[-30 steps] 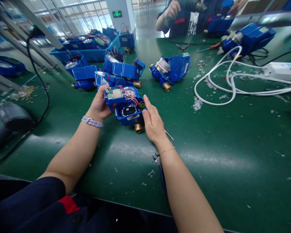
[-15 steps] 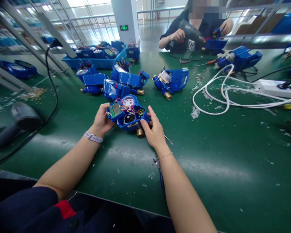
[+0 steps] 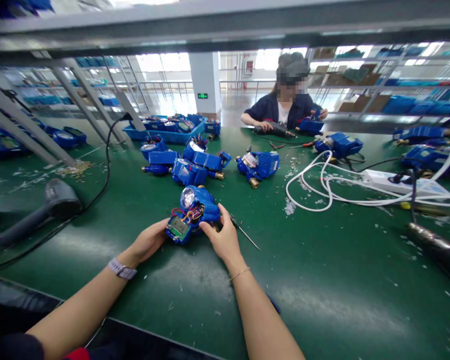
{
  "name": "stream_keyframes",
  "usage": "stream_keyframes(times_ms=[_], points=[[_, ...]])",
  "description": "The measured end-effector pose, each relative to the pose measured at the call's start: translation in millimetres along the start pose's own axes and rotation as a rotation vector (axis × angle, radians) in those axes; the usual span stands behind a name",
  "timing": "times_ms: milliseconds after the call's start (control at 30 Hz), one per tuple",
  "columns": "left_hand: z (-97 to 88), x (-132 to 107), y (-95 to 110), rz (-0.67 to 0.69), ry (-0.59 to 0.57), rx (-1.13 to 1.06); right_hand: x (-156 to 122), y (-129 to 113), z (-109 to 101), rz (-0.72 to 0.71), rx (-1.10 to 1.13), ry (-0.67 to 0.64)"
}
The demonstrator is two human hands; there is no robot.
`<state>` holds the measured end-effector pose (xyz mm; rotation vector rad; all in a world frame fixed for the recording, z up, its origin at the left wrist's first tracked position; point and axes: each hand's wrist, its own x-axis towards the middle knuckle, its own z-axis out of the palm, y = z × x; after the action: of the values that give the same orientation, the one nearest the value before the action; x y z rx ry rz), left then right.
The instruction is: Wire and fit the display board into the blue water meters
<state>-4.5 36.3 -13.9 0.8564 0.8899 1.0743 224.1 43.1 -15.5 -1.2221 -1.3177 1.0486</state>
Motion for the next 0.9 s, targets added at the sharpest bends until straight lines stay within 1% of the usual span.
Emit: stream_keyframes(times_ms=[133, 267, 433, 500, 567, 633, 700, 767, 833, 867, 900], points=[[14.6, -5, -6, 0.000, -0.123, 0.049, 3, -4, -6, 0.013, 0.081, 0.029], [38.8, 5, -20, 0.034, -0.199, 0.078, 11, -1, -21, 0.037, 0.168, 0.052], [73.9, 27, -43, 0.073, -0.277, 0.112, 25, 5, -46, 0.053, 0.177, 0.187], [84.8, 34, -50, 0.084, -0.295, 0.125, 26, 1, -58, 0.048, 0.174, 0.234], [91.6, 40, -52, 0.086, -0.306, 0.136, 18, -8, -73, 0.026, 0.174, 0.294], [93.8, 42, -52, 0.075, -0.318, 0.140, -2, -19, -94, -0.020, 0.158, 0.396], [92.3, 42, -50, 0.050, -0.335, 0.131, -33, -28, -122, -0.070, 0.121, 0.535], [89.0, 41, -47, 0.009, -0.358, 0.113, -72, -33, -157, -0.115, 0.019, 0.740], [85.6, 41, -43, -0.044, -0.401, 0.084, -114, -34, -199, -0.141, -0.179, 1.002], [84.2, 40, -41, -0.071, -0.427, 0.071, -134, -33, -221, -0.130, -0.287, 1.127], [83.0, 40, -39, -0.078, -0.450, 0.081, -153, -33, -244, -0.103, -0.378, 1.224]])
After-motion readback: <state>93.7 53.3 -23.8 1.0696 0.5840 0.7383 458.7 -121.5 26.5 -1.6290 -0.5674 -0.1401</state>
